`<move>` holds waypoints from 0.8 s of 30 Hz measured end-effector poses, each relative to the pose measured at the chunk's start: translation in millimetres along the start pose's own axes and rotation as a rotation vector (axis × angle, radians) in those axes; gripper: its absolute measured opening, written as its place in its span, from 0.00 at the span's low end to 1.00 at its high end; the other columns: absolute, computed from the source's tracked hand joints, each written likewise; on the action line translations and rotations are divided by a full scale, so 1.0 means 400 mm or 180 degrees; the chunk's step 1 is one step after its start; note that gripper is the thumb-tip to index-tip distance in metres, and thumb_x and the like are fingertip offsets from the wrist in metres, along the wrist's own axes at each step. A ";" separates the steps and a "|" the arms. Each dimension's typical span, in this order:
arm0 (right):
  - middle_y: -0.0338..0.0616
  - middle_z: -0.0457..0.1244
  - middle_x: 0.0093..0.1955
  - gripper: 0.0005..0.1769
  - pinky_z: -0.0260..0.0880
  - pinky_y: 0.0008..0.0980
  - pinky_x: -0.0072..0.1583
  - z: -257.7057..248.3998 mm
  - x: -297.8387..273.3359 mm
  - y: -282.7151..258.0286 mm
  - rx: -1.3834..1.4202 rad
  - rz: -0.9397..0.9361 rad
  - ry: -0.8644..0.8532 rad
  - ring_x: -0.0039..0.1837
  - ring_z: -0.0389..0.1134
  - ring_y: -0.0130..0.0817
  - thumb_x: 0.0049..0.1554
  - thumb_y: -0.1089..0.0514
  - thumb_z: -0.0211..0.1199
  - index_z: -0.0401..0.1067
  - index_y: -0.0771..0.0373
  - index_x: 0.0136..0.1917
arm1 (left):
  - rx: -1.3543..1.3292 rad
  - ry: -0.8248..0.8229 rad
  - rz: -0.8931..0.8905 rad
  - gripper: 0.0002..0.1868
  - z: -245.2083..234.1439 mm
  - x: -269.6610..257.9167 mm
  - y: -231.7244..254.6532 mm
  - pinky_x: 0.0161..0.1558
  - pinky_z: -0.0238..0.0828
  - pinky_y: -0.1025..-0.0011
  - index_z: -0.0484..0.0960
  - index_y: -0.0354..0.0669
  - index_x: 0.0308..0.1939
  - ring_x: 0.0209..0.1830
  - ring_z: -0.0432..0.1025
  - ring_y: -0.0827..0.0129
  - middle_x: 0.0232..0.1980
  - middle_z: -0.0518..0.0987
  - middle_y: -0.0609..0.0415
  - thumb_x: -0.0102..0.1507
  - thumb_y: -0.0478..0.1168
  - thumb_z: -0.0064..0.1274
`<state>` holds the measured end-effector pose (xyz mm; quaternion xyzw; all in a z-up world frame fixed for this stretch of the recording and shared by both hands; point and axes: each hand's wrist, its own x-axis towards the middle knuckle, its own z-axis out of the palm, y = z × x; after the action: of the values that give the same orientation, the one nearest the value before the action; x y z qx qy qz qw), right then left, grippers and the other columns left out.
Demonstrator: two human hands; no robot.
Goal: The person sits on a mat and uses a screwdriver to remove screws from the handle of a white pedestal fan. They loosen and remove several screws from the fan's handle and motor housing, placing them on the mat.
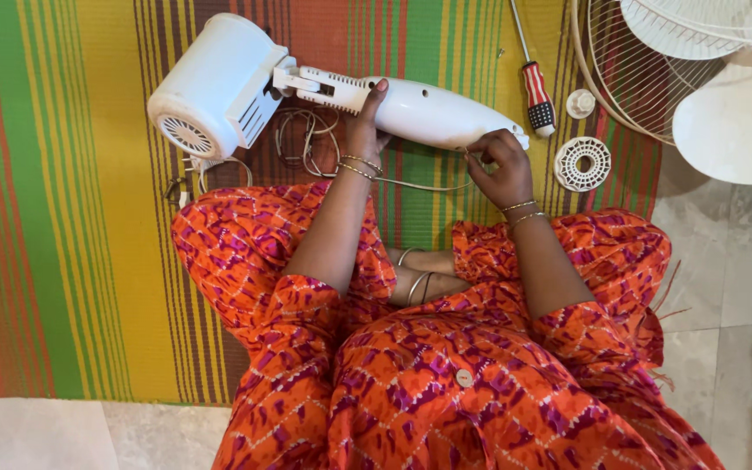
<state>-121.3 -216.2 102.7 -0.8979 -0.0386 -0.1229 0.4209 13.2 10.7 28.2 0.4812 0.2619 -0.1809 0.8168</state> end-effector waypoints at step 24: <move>0.41 0.63 0.48 0.09 0.71 0.41 0.50 0.028 0.008 0.000 -0.1148 -0.0403 0.0181 0.51 0.68 0.41 0.54 0.58 0.77 0.78 0.56 0.44 | 0.0002 0.0678 0.0633 0.46 -0.082 0.104 0.069 0.50 0.69 0.56 0.69 0.39 0.67 0.56 0.69 0.60 0.58 0.74 0.48 0.53 0.62 0.64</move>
<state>-116.1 -207.8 96.7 -0.9507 -0.0604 -0.1793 0.2455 53.0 50.9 9.0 0.5215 0.2980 -0.0470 0.7981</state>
